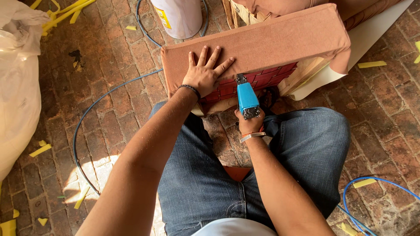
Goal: The person wraps a brown fabric cover over a rectangular cushion and secures it with a pneumatic staple gun. They repeatedly smooth the fabric, fold edges, and staple along the sides and ends to attach the cover to the cushion base.
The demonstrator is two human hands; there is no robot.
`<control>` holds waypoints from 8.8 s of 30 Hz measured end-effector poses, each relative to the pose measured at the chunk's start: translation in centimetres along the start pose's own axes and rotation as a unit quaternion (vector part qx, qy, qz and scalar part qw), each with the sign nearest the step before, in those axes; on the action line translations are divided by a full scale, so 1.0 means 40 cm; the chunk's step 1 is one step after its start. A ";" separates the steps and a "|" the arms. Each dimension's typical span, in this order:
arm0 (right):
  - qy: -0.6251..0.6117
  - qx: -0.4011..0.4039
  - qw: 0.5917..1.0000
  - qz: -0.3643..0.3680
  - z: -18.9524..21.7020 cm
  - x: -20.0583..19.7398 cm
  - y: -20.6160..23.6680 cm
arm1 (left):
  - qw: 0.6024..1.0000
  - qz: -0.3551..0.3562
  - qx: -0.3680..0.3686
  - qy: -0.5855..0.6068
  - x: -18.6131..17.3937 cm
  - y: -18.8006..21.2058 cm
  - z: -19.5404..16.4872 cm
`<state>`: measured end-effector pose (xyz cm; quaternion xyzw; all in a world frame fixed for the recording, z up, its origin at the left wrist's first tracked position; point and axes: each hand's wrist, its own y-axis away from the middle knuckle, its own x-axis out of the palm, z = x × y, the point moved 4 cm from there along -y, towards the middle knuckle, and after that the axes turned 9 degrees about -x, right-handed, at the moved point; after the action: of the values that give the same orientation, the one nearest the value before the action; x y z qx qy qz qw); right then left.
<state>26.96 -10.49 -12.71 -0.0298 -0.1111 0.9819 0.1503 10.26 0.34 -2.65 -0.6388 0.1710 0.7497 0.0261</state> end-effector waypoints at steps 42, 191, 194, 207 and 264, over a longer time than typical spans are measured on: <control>-0.467 0.182 0.861 0.090 0.231 -0.130 -0.053 | 0.672 0.055 0.100 0.732 -0.064 0.232 -0.200; -0.641 0.254 0.716 0.111 0.137 0.168 -0.338 | 0.834 -0.391 -0.221 0.321 0.020 0.251 0.425; -0.709 0.260 0.643 0.128 0.124 0.178 -0.349 | 0.850 -0.437 -0.157 0.246 -0.079 0.245 0.447; -0.642 0.331 0.686 -0.093 -0.130 0.201 -0.508 | 0.906 -0.416 0.072 0.021 -0.099 0.031 0.141; 0.517 -0.232 0.703 0.430 0.401 0.114 -0.342 | 0.938 -0.024 -0.119 0.324 -0.151 0.094 -0.038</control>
<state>25.09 0.25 5.90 -0.6115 -0.2156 0.7133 -0.2660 11.83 -2.56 3.86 -0.8492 0.0646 0.5165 -0.0892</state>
